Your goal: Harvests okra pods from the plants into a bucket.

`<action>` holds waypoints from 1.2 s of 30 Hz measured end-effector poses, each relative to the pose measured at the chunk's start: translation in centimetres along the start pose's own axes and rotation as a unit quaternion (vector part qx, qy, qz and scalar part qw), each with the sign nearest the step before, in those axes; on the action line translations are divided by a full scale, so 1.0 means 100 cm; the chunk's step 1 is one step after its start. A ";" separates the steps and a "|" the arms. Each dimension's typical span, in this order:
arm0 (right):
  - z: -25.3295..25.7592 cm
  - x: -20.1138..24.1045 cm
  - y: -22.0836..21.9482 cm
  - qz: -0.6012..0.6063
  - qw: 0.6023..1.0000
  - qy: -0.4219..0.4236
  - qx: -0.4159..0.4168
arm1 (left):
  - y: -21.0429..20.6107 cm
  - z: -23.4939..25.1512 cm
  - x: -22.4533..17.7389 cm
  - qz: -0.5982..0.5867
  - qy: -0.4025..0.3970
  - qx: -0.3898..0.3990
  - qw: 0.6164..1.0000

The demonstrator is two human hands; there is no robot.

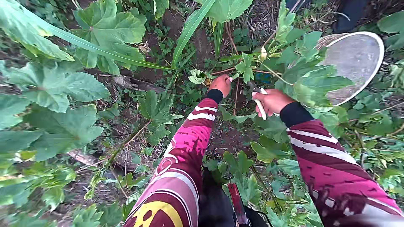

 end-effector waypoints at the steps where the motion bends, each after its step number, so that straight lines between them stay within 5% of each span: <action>1: 0.002 0.007 -0.001 0.008 1.000 -0.006 -0.004 | 0.001 0.000 0.001 -0.006 0.002 0.004 1.000; 21: 0.006 0.046 0.008 -0.063 0.997 -0.035 0.013 | 0.015 -0.004 -0.001 -0.004 0.026 0.007 1.000; 27: 0.030 0.047 0.005 -0.068 0.997 0.003 -0.048 | 0.010 0.004 0.005 -0.037 0.031 -0.012 0.999; 31: 0.019 0.049 0.001 -0.018 0.990 0.104 -0.096 | 0.013 0.004 0.014 -0.047 0.037 -0.016 0.998; 33: -0.008 0.029 -0.008 -0.001 0.992 0.108 -0.068 | 0.011 -0.013 0.013 -0.078 0.030 -0.005 0.997; 36: -0.035 -0.084 -0.044 0.052 0.998 0.033 0.013 | -0.020 -0.083 -0.020 -0.085 0.009 0.053 0.995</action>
Point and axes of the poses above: each hand's wrist, its own z-axis towards the middle knuckle, its own y-axis out of the back of the hand, x = y × z, the point moved 8 cm from there along z, towards the middle knuckle, and after that the axes turned 3 degrees about -z, right-handed, at the moved point
